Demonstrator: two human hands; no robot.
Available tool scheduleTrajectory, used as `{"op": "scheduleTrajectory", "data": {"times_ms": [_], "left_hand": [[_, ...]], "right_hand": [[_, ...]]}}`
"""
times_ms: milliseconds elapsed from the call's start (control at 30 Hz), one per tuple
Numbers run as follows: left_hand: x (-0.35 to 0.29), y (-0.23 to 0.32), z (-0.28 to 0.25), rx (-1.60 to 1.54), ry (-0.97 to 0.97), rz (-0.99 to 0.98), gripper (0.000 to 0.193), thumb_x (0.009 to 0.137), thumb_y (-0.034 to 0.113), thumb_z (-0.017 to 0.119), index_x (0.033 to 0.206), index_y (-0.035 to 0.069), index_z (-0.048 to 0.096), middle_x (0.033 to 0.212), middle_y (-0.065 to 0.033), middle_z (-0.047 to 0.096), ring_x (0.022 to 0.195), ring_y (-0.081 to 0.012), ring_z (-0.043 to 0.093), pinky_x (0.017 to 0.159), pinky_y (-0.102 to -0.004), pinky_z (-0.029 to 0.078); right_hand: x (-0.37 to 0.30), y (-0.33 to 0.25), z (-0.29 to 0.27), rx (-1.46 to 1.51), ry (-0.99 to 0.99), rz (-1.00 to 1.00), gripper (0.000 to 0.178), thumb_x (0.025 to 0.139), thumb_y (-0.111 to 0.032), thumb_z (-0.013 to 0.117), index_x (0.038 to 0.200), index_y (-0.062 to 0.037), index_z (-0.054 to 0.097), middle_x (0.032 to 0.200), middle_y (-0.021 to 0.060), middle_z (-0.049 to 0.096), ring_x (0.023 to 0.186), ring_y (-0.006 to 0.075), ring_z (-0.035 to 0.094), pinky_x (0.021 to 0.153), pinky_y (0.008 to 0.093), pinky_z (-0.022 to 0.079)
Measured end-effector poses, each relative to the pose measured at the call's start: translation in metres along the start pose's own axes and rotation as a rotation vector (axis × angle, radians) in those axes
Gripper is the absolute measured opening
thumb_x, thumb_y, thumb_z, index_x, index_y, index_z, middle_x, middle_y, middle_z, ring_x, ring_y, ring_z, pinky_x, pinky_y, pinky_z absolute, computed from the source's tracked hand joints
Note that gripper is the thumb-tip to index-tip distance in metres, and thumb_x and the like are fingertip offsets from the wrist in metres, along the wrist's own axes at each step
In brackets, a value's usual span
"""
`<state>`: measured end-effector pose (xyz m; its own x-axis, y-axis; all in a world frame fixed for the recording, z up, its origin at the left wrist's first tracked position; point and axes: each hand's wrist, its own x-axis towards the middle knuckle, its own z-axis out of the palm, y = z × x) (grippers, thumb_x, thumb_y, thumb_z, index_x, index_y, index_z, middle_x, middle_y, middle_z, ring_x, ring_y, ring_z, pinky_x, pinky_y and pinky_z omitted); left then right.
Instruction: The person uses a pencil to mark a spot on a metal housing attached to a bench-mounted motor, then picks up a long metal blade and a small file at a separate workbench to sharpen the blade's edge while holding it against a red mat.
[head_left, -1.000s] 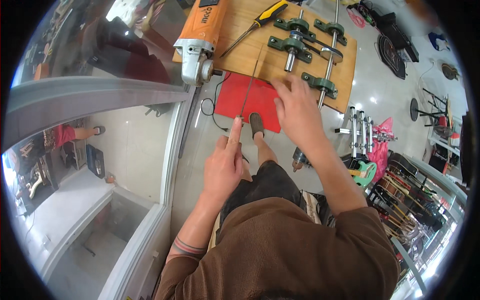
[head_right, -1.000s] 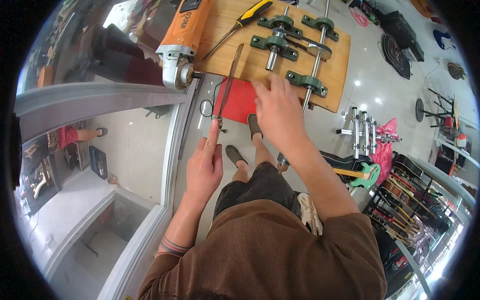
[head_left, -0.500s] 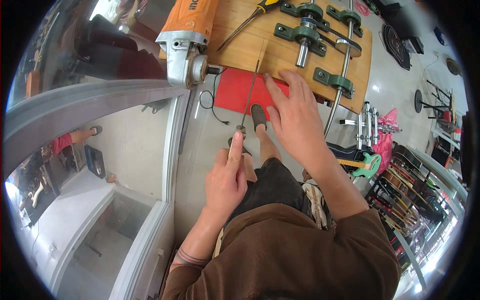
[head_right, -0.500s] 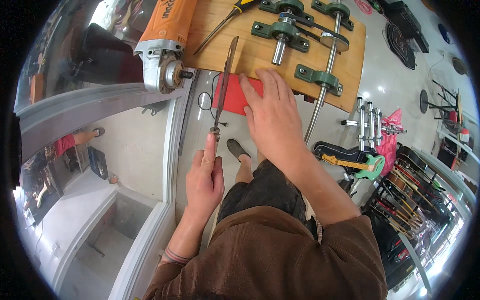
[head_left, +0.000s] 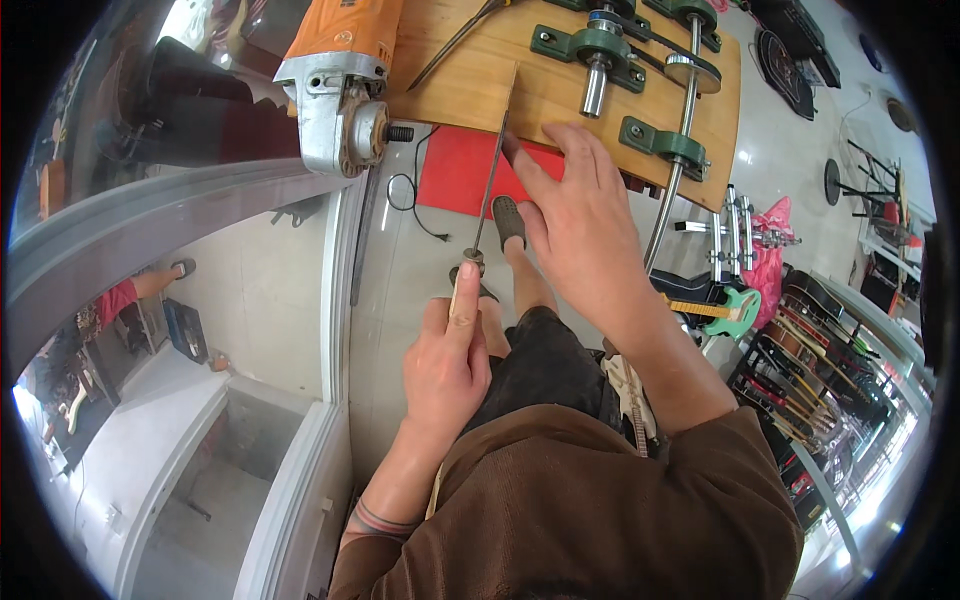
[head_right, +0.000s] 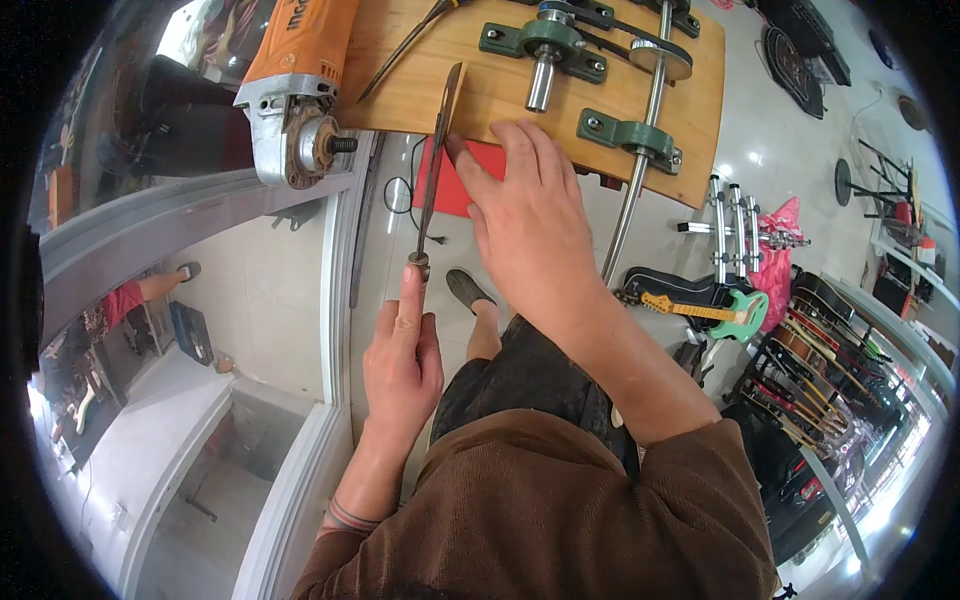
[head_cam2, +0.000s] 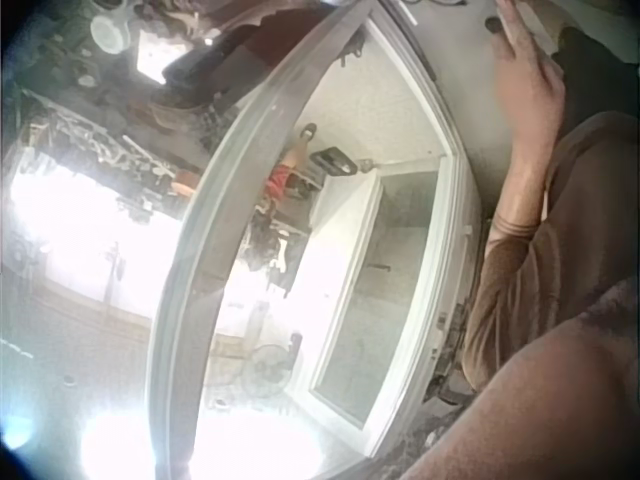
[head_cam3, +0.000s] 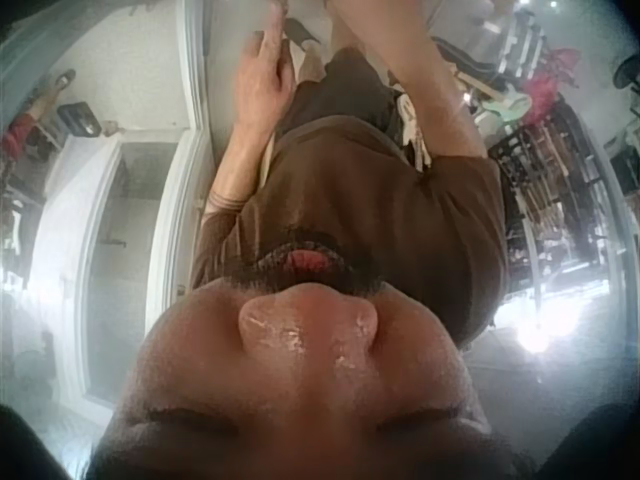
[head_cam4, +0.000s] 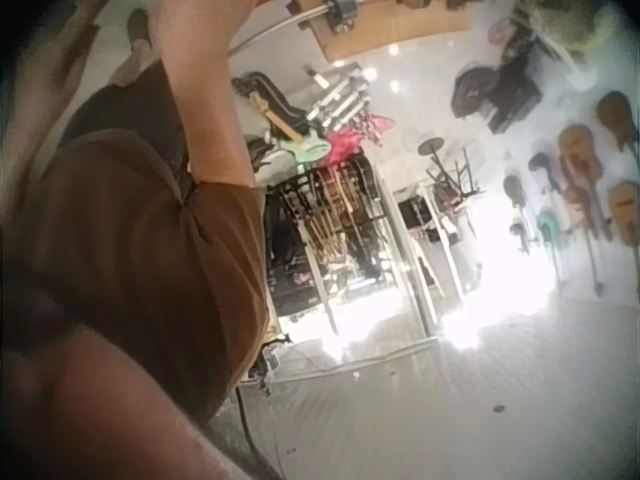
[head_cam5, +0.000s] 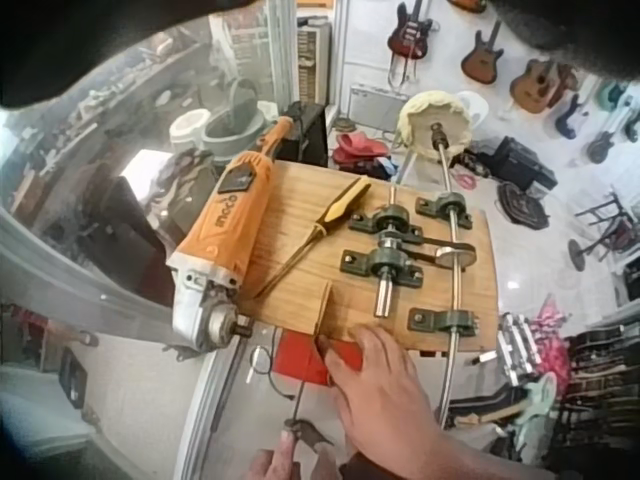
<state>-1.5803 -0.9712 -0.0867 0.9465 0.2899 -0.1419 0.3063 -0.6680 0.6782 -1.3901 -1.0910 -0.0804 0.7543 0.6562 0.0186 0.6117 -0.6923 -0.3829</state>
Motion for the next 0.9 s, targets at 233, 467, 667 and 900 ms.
{"op": "scheduleTrajectory", "data": {"times_ms": [233, 467, 667, 900], "left_hand": [[0.0, -0.001, 0.002, -0.005, 0.021, 0.02, 0.08, 0.097, -0.008, 0.063, 0.169, 0.013, 0.037, 0.109, -0.0158, 0.07, 0.077, -0.0327, 0.065, 0.066, -0.0431, 0.055], [-0.002, -0.005, 0.009, -0.004, 0.049, 0.029, 0.088, 0.087, -0.006, 0.068, 0.168, 0.016, 0.041, 0.097, -0.0107, 0.061, 0.075, -0.0291, 0.064, 0.061, -0.042, 0.056], [-0.004, -0.005, 0.013, 0.006, 0.078, 0.043, 0.086, 0.088, -0.004, 0.069, 0.167, 0.015, 0.042, 0.095, -0.0105, 0.061, 0.073, -0.0283, 0.063, 0.059, -0.0414, 0.055], [-0.014, -0.01, 0.019, 0.001, 0.093, 0.038, 0.084, 0.09, -0.003, 0.07, 0.167, 0.015, 0.042, 0.094, -0.0105, 0.061, 0.069, -0.0281, 0.062, 0.057, -0.0413, 0.055]], "right_hand": [[0.0, -0.001, 0.0, -0.024, -0.007, 0.012, 0.06, 0.087, -0.008, 0.077, 0.145, -0.0129, 0.063, 0.146, 0.019, 0.051, 0.142, 0.0393, 0.047, 0.119, 0.0513, 0.04], [0.0, 0.0, 0.003, -0.067, -0.007, 0.006, 0.062, 0.086, -0.007, 0.077, 0.146, -0.0141, 0.063, 0.145, 0.0181, 0.051, 0.142, 0.0378, 0.047, 0.118, 0.051, 0.041], [0.001, 0.0, 0.004, -0.092, -0.005, 0.002, 0.06, 0.088, -0.008, 0.075, 0.146, -0.0141, 0.063, 0.145, 0.0181, 0.052, 0.141, 0.0371, 0.048, 0.117, 0.0505, 0.042], [0.002, 0.0, 0.003, -0.097, 0.008, -0.003, 0.058, 0.088, -0.006, 0.074, 0.145, -0.014, 0.065, 0.143, 0.017, 0.054, 0.14, 0.0359, 0.049, 0.116, 0.0495, 0.043]]}}
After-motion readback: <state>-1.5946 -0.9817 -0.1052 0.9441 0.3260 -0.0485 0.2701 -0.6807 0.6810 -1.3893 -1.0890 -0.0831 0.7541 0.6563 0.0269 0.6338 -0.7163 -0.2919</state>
